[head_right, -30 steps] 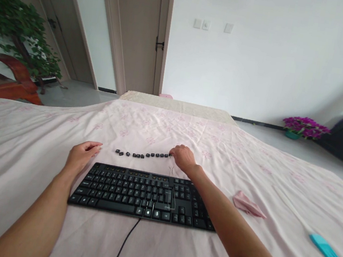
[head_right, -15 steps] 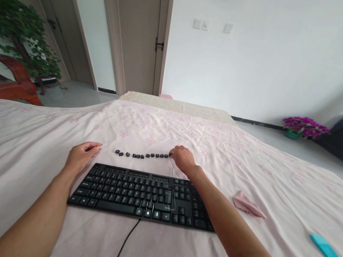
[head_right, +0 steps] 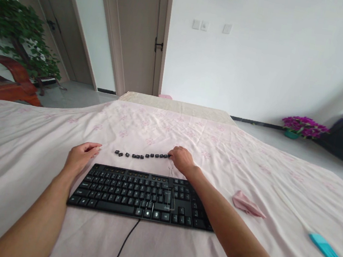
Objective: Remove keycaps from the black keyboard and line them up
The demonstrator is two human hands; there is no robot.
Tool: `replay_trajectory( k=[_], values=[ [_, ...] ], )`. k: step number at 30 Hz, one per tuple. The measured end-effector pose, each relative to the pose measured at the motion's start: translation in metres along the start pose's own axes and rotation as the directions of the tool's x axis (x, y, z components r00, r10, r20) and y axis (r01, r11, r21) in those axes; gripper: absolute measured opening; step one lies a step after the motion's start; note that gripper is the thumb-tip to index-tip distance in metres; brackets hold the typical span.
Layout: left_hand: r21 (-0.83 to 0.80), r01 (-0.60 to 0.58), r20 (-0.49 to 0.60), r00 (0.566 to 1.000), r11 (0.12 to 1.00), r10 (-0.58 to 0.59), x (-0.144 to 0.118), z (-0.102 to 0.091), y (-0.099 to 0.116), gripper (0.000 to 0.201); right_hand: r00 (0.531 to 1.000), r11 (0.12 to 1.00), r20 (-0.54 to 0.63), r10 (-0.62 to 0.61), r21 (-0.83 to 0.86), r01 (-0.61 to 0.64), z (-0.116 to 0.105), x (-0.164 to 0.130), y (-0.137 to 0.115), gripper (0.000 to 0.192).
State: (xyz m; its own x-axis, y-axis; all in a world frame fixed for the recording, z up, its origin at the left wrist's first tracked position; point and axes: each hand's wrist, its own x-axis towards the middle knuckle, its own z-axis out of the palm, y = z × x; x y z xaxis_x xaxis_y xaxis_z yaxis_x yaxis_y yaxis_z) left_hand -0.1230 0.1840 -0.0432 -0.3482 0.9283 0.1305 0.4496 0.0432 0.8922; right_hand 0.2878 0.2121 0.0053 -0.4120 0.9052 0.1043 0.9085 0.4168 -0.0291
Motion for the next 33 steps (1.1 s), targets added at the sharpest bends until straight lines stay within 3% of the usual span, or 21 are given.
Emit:
replay_trajectory(
  k=[11, 17, 21, 28, 33],
  values=[
    [-0.002, -0.01, 0.006, 1.0, 1.0, 0.01, 0.001, 0.001, -0.002, 0.039, 0.999, 0.997, -0.022, 0.041, 0.058, -0.04, -0.002, 0.0, 0.0, 0.023],
    [-0.016, -0.004, 0.0, 1.0, 1.0, 0.004, 0.001, 0.0, -0.001, 0.039, 0.976, 0.961, -0.087, 0.199, 0.21, -0.177, -0.01, -0.011, 0.021, 0.022],
    [0.002, -0.005, 0.005, 1.0, 1.0, 0.005, 0.0, 0.0, -0.001, 0.038, 0.963, 0.939, -0.038, 0.267, 0.237, -0.251, -0.013, -0.023, 0.037, 0.018],
    [0.025, -0.005, 0.002, 1.0, 1.0, 0.005, -0.002, -0.001, 0.003, 0.036, 0.979, 0.954, 0.026, 0.202, 0.219, -0.203, -0.008, -0.031, 0.036, 0.018],
    [0.038, -0.012, 0.009, 1.0, 0.999, 0.011, -0.002, -0.002, 0.004, 0.036, 0.986, 0.972, 0.002, 0.165, 0.172, -0.163, -0.002, -0.024, 0.031, 0.019]
  ],
)
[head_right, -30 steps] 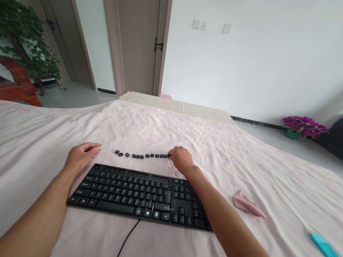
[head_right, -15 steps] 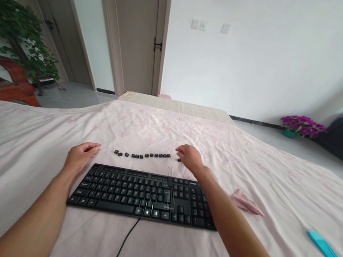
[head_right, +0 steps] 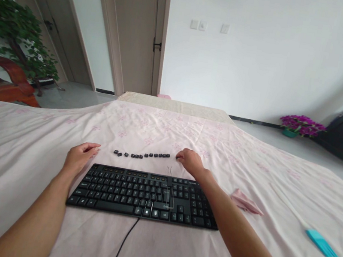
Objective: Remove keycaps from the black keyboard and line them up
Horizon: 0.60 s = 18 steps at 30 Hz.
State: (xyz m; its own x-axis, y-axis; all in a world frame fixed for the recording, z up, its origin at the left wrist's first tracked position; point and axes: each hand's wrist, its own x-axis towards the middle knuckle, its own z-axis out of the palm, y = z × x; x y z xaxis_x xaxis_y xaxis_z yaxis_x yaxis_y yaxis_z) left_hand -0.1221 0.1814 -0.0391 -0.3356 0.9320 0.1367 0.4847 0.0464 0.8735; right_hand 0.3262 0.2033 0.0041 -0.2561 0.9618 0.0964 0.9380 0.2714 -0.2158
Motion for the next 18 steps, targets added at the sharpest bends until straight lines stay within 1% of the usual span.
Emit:
replay_trajectory(
  k=[4, 10, 15, 18],
  values=[
    [-0.014, -0.003, -0.013, 1.0, 1.0, 0.003, 0.002, 0.001, -0.003, 0.037, 1.0, 1.0, -0.02, -0.007, 0.029, 0.007, 0.004, 0.009, -0.006, 0.019],
    [-0.021, -0.008, -0.006, 1.0, 1.0, 0.007, 0.002, 0.002, -0.004, 0.037, 1.0, 1.0, -0.016, -0.025, 0.009, 0.025, 0.009, 0.018, -0.017, 0.018],
    [-0.054, 0.0, -0.014, 1.0, 0.999, -0.001, 0.003, 0.002, -0.004, 0.038, 1.0, 1.0, 0.0, -0.016, -0.002, 0.016, 0.012, 0.02, -0.018, 0.02],
    [-0.059, -0.009, -0.005, 1.0, 0.998, 0.009, 0.002, 0.003, -0.005, 0.037, 1.0, 1.0, 0.008, -0.01, 0.0, 0.01, 0.01, 0.02, -0.017, 0.024]
  ],
)
